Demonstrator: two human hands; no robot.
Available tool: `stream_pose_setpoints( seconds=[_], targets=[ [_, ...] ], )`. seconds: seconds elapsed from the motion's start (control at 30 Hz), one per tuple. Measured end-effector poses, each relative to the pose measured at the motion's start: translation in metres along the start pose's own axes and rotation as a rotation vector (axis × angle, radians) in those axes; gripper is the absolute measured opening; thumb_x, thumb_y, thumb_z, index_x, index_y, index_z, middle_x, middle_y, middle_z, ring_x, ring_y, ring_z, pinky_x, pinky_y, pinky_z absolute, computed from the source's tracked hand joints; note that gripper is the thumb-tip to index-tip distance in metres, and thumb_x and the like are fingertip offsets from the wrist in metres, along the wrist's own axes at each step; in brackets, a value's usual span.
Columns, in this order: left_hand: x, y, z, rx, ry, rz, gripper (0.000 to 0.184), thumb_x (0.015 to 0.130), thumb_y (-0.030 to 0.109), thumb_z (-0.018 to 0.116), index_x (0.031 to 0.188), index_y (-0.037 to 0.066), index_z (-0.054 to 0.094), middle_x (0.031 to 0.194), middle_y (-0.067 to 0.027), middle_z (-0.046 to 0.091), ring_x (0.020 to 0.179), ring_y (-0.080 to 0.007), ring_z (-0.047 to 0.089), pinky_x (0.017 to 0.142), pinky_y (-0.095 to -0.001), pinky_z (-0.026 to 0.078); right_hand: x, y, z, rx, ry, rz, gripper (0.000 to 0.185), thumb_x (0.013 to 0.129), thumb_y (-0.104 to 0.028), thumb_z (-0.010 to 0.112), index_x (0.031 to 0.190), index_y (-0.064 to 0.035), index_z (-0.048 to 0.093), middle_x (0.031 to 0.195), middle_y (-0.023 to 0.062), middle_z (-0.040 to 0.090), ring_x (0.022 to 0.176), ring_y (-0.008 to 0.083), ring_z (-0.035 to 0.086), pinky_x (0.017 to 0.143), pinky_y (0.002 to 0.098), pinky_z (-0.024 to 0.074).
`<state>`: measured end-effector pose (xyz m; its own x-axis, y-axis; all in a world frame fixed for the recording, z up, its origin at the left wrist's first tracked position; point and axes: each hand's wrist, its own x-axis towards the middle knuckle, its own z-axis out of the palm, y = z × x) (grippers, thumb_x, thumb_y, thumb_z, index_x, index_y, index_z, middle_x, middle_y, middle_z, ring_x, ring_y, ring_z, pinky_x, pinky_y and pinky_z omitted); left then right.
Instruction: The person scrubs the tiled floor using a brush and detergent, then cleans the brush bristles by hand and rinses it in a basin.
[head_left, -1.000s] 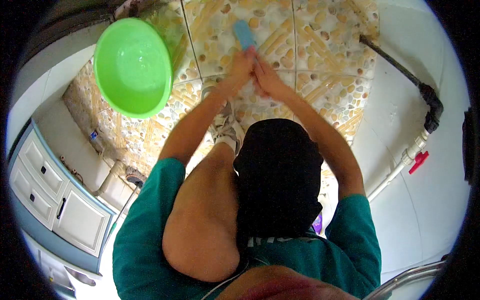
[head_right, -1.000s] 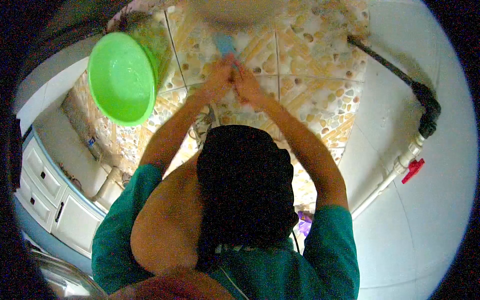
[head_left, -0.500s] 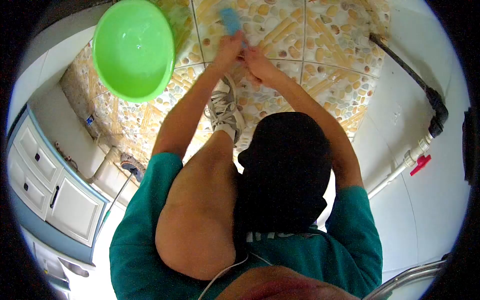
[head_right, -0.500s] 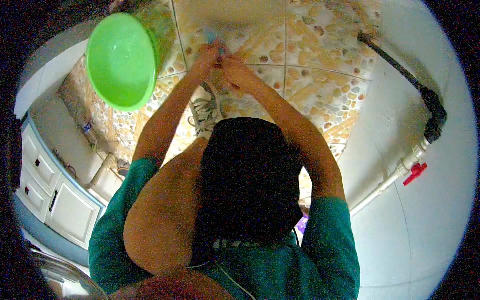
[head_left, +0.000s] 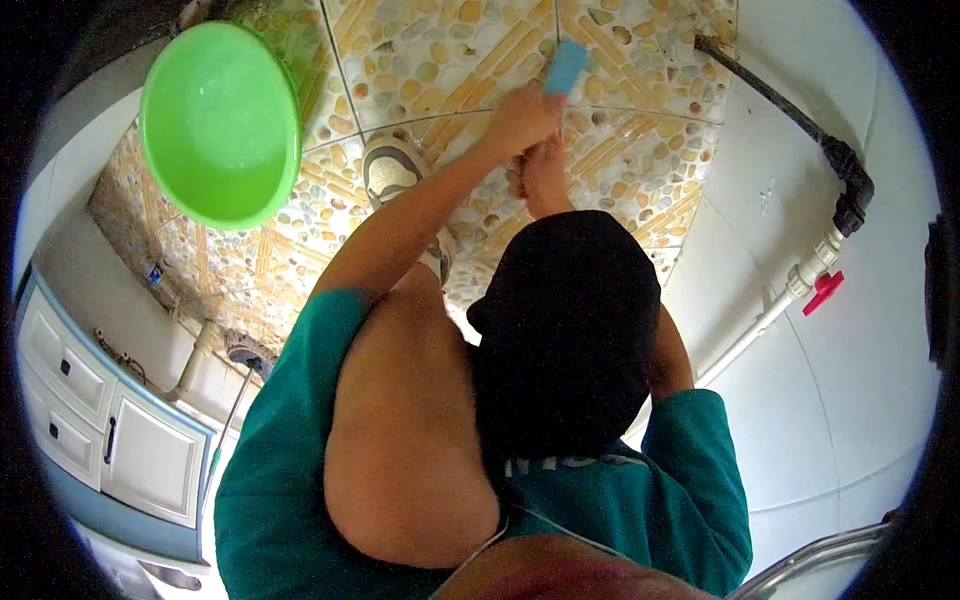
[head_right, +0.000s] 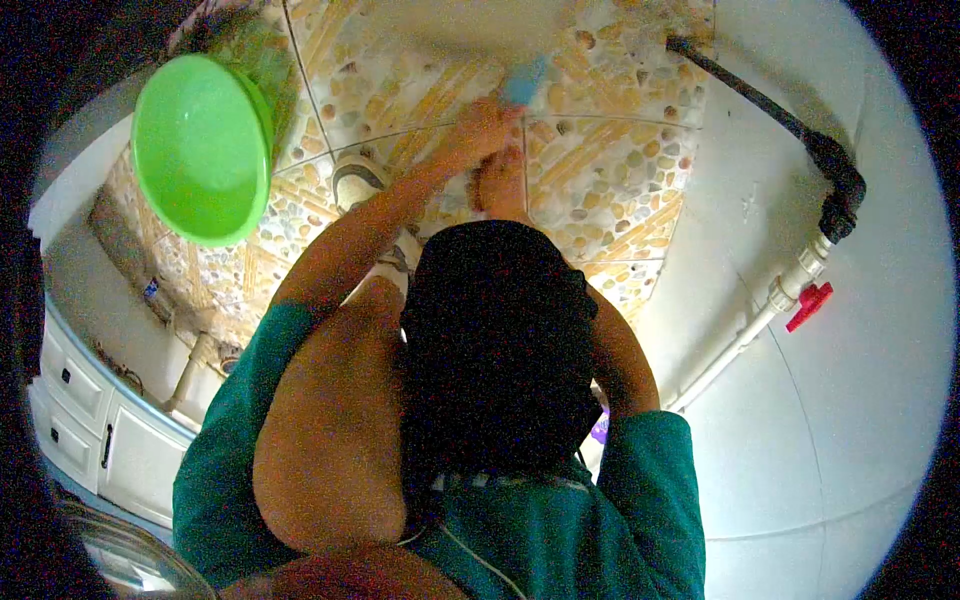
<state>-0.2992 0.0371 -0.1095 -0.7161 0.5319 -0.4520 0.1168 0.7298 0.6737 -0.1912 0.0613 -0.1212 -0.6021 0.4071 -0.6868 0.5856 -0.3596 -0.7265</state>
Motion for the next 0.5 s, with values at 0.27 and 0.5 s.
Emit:
stream_pose_setpoints(
  seconds=[0.27,0.5],
  targets=[
    [-0.108,-0.05,-0.185,-0.119,0.856,0.036,0.011,0.085,0.008,0.057,0.091,0.001,0.062,0.079,-0.0092,0.067,0.066,-0.0274,0.06,0.069,-0.0397,0.049,0.014,-0.104,0.092,-0.033,-0.424,0.205,0.037,0.095,-0.043,0.044,0.078,-0.0102,0.042,0.051,-0.0027,0.032,0.036,0.0084,0.027,0.035,0.0263,0.0192],
    [-0.137,-0.133,-0.201,0.426,0.667,-0.184,0.044,0.077,0.026,0.067,0.11,0.0,0.054,0.079,-0.0213,0.062,0.07,-0.0398,0.061,0.063,-0.0464,0.05,-0.004,-0.096,0.102,-0.09,-0.517,0.075,0.037,0.096,-0.041,0.043,0.074,-0.0109,0.039,0.05,-0.0023,0.032,0.036,0.0086,0.026,0.034,0.0266,0.02]
  ],
)
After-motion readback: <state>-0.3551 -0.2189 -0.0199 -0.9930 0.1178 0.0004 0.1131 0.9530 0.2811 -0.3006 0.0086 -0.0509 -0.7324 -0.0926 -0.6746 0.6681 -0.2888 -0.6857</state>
